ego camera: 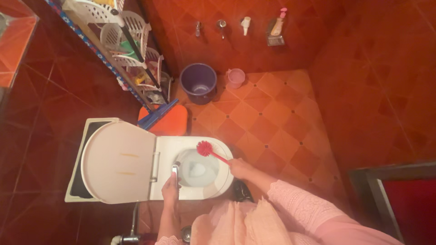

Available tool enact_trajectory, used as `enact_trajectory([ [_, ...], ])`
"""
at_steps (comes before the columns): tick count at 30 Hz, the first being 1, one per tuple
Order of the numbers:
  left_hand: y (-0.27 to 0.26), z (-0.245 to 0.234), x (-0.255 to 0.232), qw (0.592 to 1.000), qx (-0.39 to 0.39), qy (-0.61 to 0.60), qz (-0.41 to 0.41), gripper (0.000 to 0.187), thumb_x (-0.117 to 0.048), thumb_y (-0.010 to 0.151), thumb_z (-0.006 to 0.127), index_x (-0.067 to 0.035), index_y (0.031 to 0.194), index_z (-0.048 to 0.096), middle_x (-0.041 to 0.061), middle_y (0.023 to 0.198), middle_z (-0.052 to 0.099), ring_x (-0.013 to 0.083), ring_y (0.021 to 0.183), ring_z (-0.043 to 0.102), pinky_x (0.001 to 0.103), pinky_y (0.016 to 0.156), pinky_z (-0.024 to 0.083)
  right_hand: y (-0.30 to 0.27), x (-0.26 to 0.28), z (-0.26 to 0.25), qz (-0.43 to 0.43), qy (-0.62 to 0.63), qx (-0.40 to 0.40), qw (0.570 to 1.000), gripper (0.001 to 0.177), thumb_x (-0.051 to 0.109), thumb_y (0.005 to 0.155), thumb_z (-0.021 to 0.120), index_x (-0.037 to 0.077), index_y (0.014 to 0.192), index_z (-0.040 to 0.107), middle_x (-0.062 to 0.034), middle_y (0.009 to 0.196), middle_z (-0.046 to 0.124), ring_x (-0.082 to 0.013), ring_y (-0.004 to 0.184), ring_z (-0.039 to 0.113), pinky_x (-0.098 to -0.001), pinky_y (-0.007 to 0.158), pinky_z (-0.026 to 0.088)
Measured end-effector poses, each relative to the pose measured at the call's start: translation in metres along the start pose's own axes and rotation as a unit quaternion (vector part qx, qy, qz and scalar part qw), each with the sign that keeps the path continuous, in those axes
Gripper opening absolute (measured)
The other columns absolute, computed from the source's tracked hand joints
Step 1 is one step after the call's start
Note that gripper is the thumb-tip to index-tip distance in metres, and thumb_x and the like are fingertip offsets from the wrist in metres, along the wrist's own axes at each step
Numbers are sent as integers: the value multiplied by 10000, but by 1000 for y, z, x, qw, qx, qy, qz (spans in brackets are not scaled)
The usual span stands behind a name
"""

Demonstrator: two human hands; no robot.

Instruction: The person scrubs the inside of a toilet bowl using a red toilet brush while simultaneously rinsing it with a handheld bidet sprayer. The person repeatedly scrubs the bowl and the underside of the toilet seat lid.

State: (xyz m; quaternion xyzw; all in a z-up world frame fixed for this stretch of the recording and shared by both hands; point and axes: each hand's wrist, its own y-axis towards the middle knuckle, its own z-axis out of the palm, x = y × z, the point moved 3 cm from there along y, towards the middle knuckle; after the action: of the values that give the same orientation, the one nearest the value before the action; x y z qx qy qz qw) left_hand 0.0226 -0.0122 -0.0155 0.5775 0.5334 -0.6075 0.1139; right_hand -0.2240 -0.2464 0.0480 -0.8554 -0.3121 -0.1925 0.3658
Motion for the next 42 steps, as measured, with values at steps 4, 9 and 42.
enact_trajectory([
  [4, 1, -15, -2, 1000, 1, 15, 15, 675, -580, 982, 593, 42, 1184, 762, 140, 929, 717, 175, 736, 596, 344, 664, 483, -25, 22, -15, 31, 29, -26, 999, 386, 206, 967, 470, 184, 1281, 694, -229, 1201, 693, -416, 1150, 651, -495, 974, 529],
  [9, -1, -19, 0, 999, -6, 39, 32, 645, -559, 947, 590, -18, 1282, 698, 91, 1013, 766, 180, 767, 646, 340, 716, 526, -36, 37, -16, 60, 30, -19, 998, 396, 218, 952, 487, 191, 1311, 654, -234, 1203, 680, -414, 1119, 667, -495, 946, 545],
  [42, -124, 89, 26, 1000, -23, 11, -13, 500, -409, 930, 689, -3, 1216, 754, 60, 860, 717, 124, 697, 559, 301, 630, 462, -15, -23, -82, -69, -99, 133, 984, 315, 178, 949, 506, 124, 1153, 739, -235, 1191, 685, -429, 1133, 650, -514, 957, 537],
])
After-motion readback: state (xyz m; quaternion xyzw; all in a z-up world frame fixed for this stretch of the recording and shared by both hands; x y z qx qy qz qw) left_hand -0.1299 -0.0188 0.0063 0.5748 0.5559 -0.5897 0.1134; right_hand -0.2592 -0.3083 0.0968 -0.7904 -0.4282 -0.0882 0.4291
